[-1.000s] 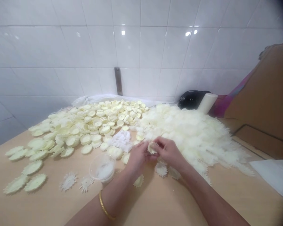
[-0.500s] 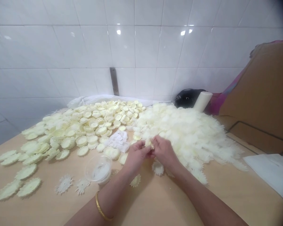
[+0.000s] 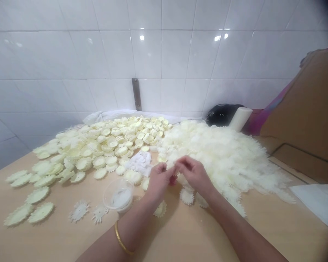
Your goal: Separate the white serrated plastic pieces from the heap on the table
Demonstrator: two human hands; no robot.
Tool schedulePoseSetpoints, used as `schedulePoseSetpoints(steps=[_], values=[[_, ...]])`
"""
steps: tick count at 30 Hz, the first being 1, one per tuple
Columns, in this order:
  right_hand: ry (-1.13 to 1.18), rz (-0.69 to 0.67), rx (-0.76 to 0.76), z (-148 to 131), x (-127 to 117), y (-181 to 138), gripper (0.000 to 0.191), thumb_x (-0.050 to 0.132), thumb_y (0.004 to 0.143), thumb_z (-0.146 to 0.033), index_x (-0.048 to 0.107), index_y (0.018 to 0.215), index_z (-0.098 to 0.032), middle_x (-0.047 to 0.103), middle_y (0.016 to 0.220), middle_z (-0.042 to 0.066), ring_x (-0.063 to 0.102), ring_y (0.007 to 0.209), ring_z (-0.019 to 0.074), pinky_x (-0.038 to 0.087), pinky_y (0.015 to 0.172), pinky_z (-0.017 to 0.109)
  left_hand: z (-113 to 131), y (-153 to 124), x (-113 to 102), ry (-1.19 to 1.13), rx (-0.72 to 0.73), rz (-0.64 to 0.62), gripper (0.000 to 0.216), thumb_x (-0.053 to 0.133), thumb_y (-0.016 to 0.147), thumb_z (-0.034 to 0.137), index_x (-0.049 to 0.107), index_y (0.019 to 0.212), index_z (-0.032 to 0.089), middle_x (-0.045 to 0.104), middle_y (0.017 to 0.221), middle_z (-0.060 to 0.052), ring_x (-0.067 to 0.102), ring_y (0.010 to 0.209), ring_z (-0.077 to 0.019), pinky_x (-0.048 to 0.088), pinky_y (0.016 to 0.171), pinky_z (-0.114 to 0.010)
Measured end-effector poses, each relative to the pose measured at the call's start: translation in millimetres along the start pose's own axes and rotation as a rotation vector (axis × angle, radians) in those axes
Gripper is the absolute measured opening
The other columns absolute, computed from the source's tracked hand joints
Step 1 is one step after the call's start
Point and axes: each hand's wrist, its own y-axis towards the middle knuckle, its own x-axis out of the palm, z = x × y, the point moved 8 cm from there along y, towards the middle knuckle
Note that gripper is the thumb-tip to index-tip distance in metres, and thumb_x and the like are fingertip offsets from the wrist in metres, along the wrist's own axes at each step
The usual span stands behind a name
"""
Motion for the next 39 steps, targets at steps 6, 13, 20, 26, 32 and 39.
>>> schedulePoseSetpoints(steps=[6, 13, 20, 26, 32, 39], values=[[0.118, -0.006, 0.098, 10.5, -1.0, 2.0, 0.016, 0.051, 0.071, -0.029, 0.055, 0.064, -0.016, 0.052, 0.059, -0.001, 0.050, 0.059, 0.0128, 0.041, 0.060, 0.025, -4.6, 0.1, 5.3, -0.101, -0.050, -0.049, 0.037, 0.072, 0.055, 0.027, 0.036, 0.058, 0.018, 0.049, 0.047, 0.005, 0.053, 0.043, -0.0101, 0.040, 0.044, -0.021], [0.315, 0.016, 0.206, 21.1, -2.4, 3.5, 0.020, 0.056, 0.067, -0.034, 0.053, 0.059, -0.016, 0.050, 0.055, -0.003, 0.050, 0.055, 0.0106, 0.042, 0.061, 0.026, -10.4, 2.4, 9.7, -0.289, -0.166, -0.098, 0.024, 0.066, 0.064, 0.019, 0.042, 0.067, 0.016, 0.058, 0.056, -0.002, 0.055, 0.046, -0.0104, 0.044, 0.046, -0.021], [0.344, 0.072, 0.175, 22.8, -7.6, 5.6, 0.024, 0.059, 0.066, -0.039, 0.054, 0.067, -0.016, 0.053, 0.061, -0.002, 0.052, 0.058, 0.0113, 0.044, 0.061, 0.026, -14.5, 7.0, 0.2, -0.289, -0.170, -0.021, 0.016, 0.063, 0.066, 0.016, 0.047, 0.070, 0.014, 0.059, 0.055, -0.004, 0.055, 0.046, -0.0103, 0.046, 0.047, -0.022], [0.242, 0.050, 0.135, 15.4, -6.4, 3.2, 0.034, 0.051, 0.073, -0.050, 0.052, 0.070, -0.016, 0.052, 0.064, 0.000, 0.052, 0.058, 0.0120, 0.045, 0.058, 0.025, -10.4, 7.1, -5.5, -0.220, -0.054, 0.020, 0.026, 0.071, 0.056, 0.026, 0.051, 0.067, 0.014, 0.056, 0.056, 0.000, 0.055, 0.049, -0.0108, 0.045, 0.049, -0.023], [0.024, -0.045, 0.055, 5.2, 6.2, -1.0, 0.021, 0.055, 0.071, -0.037, 0.050, 0.065, -0.017, 0.048, 0.058, -0.002, 0.045, 0.056, 0.0119, 0.039, 0.054, 0.024, -8.1, 5.5, -10.1, -0.127, -0.030, 0.077, 0.027, 0.071, 0.055, 0.029, 0.049, 0.063, 0.015, 0.055, 0.055, 0.002, 0.054, 0.047, -0.0090, 0.043, 0.048, -0.021], [0.247, 0.156, 0.149, 15.0, -5.9, -1.8, 0.024, 0.054, 0.071, -0.035, 0.045, 0.057, -0.018, 0.042, 0.051, -0.005, 0.042, 0.051, 0.0100, 0.037, 0.054, 0.023, -4.6, 3.8, 1.7, -0.159, -0.059, 0.020, 0.025, 0.068, 0.061, 0.027, 0.047, 0.067, 0.015, 0.059, 0.057, -0.002, 0.058, 0.049, -0.0124, 0.044, 0.047, -0.022]])
